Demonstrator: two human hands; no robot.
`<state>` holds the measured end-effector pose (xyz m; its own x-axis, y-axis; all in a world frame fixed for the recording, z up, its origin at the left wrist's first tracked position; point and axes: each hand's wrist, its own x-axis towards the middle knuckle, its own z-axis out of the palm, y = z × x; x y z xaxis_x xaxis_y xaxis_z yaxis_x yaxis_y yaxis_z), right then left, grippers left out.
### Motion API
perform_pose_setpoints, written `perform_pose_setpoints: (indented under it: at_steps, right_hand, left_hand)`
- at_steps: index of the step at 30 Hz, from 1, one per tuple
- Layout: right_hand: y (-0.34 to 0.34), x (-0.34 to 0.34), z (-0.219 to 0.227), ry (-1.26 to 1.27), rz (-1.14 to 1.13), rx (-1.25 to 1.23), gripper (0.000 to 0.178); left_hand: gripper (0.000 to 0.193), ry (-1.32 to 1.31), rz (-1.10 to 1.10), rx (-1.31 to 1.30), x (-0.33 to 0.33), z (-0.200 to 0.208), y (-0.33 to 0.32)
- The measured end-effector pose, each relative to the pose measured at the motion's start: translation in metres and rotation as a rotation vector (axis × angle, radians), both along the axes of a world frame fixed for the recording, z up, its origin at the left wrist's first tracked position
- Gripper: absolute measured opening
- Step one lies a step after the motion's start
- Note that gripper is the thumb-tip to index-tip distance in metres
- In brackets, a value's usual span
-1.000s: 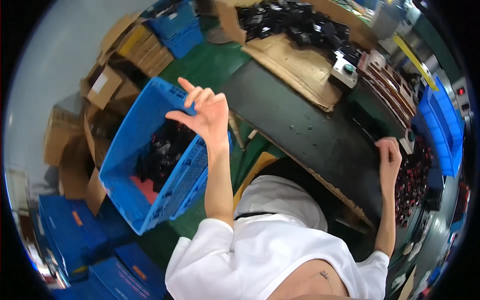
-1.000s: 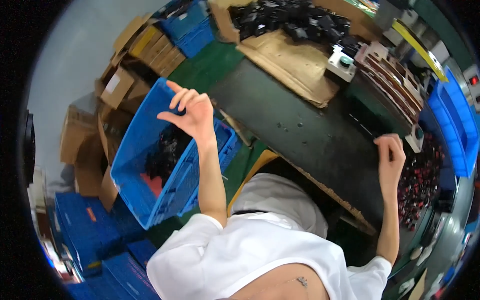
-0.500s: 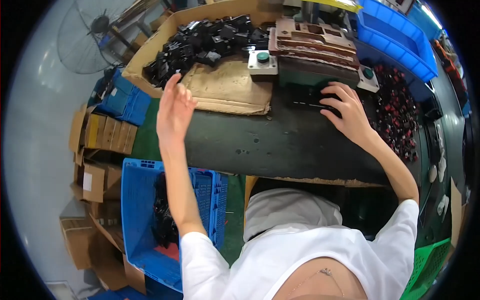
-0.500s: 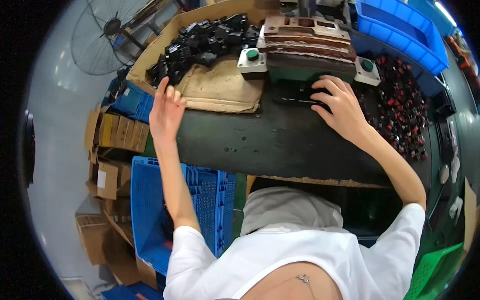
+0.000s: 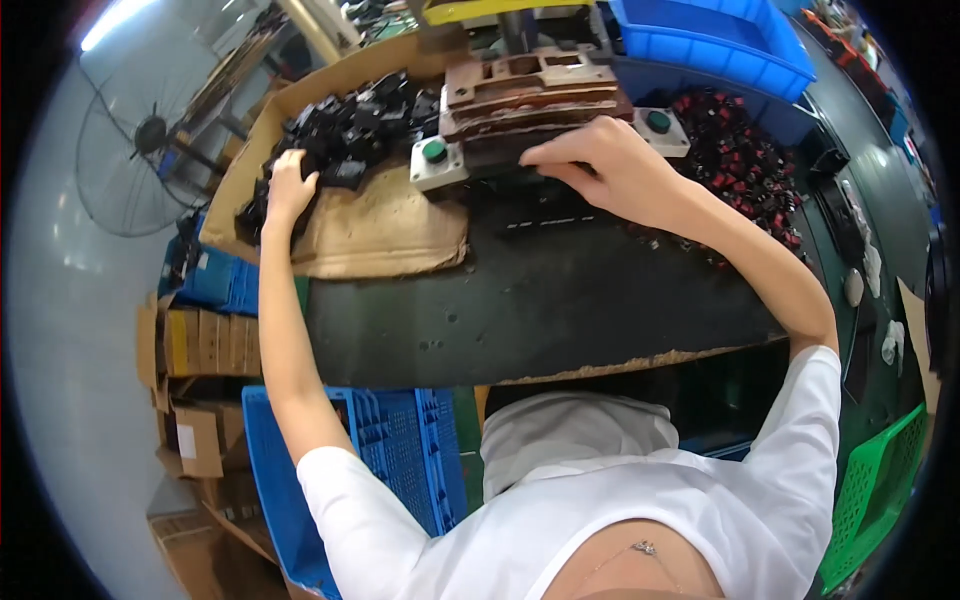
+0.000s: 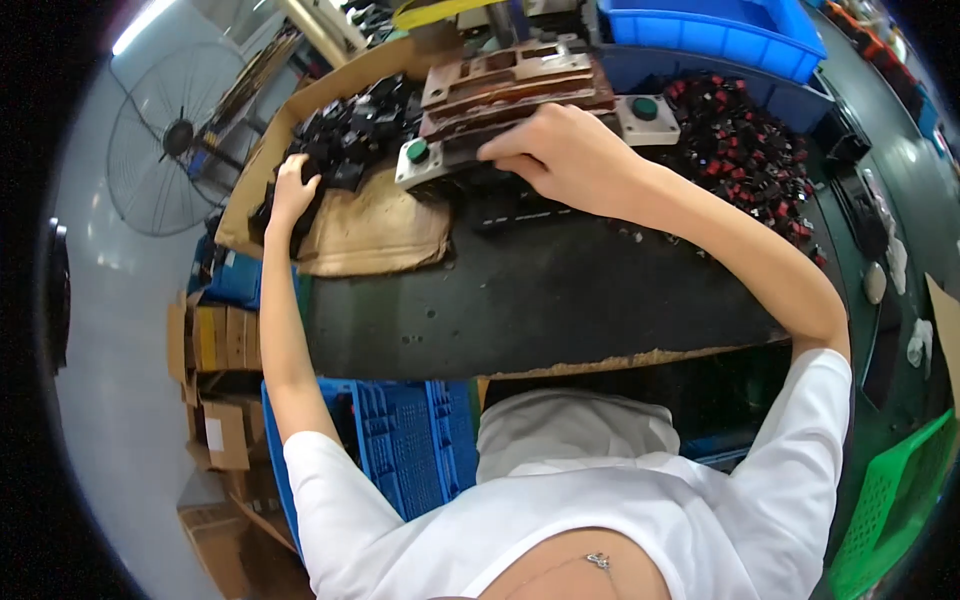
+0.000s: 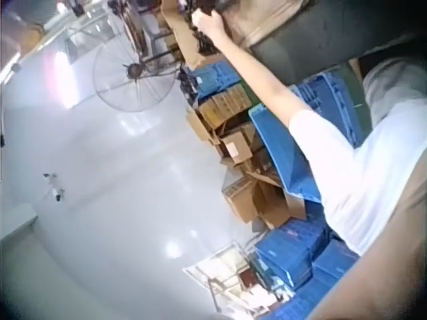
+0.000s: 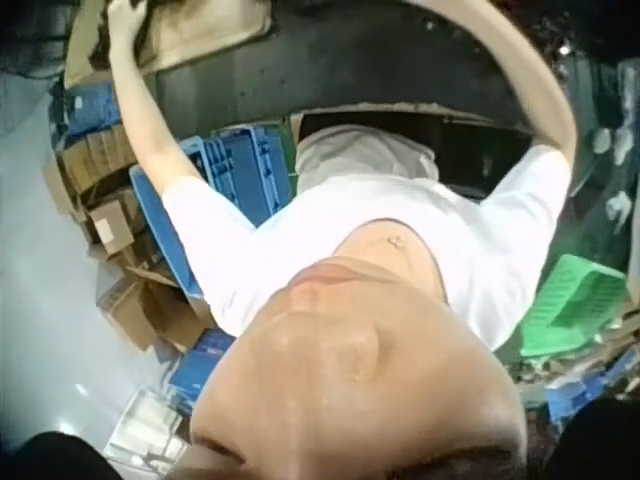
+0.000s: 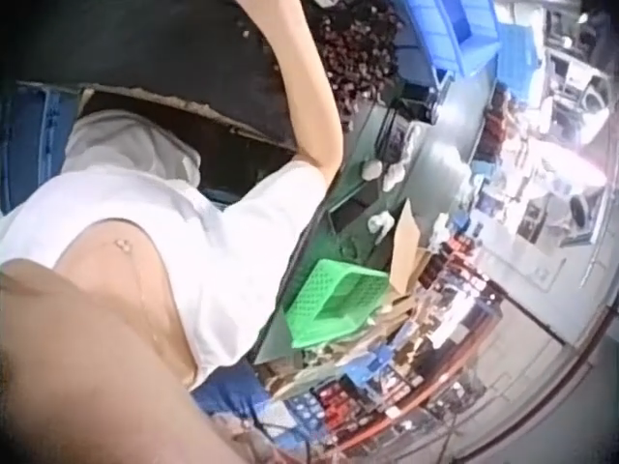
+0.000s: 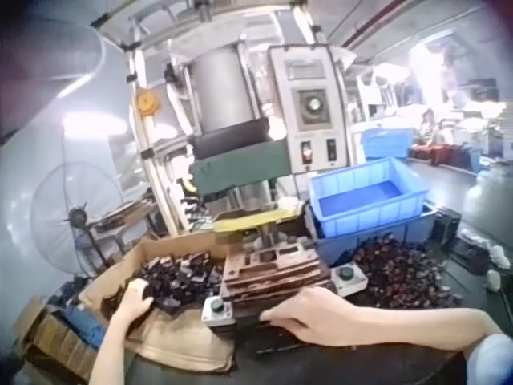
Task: Assembling electronic components and switches into a plastic housing using a press machine.
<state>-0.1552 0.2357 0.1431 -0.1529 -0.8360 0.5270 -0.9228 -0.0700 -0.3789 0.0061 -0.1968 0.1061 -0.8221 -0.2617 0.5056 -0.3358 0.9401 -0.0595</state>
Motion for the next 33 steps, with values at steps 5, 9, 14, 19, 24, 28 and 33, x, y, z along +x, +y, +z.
perform_pose_setpoints:
  at_steps: [5, 9, 14, 19, 24, 28, 33]
  right_hand:
    - [-0.018, -0.041, 0.021, 0.550, -0.277, -0.159, 0.040]
    - [-0.046, -0.083, 0.013, 0.496, -0.316, -0.042, 0.031]
    - [-0.049, -0.118, 0.011, 0.231, -0.038, -0.086, 0.021]
    - [-0.057, -0.111, 0.017, 0.185, -0.125, 0.002, 0.021]
    - [-0.036, -0.128, 0.002, 0.251, 0.038, -0.320, 0.026]
    - [0.031, -0.068, 0.044, 0.222, -0.151, -0.226, 0.025]
    - [0.065, -0.068, 0.065, -0.489, -0.323, 0.311, 0.020]
  left_hand:
    - [0.028, -0.152, 0.016, 0.032, -0.007, 0.009, 0.013]
    - [0.035, -0.230, 0.019, 0.059, 0.002, 0.020, 0.010]
    - [0.040, -0.215, 0.014, 0.036, -0.005, 0.037, 0.032]
    - [0.041, -0.099, 0.026, 0.119, 0.011, 0.033, 0.016]
    - [0.042, 0.378, -0.079, 0.504, 0.001, 0.033, 0.030]
    - [0.036, 0.758, -0.321, 1.103, 0.004, 0.054, 0.034]
    - [0.025, 0.500, -0.895, 1.899, -0.021, 0.062, 0.025]
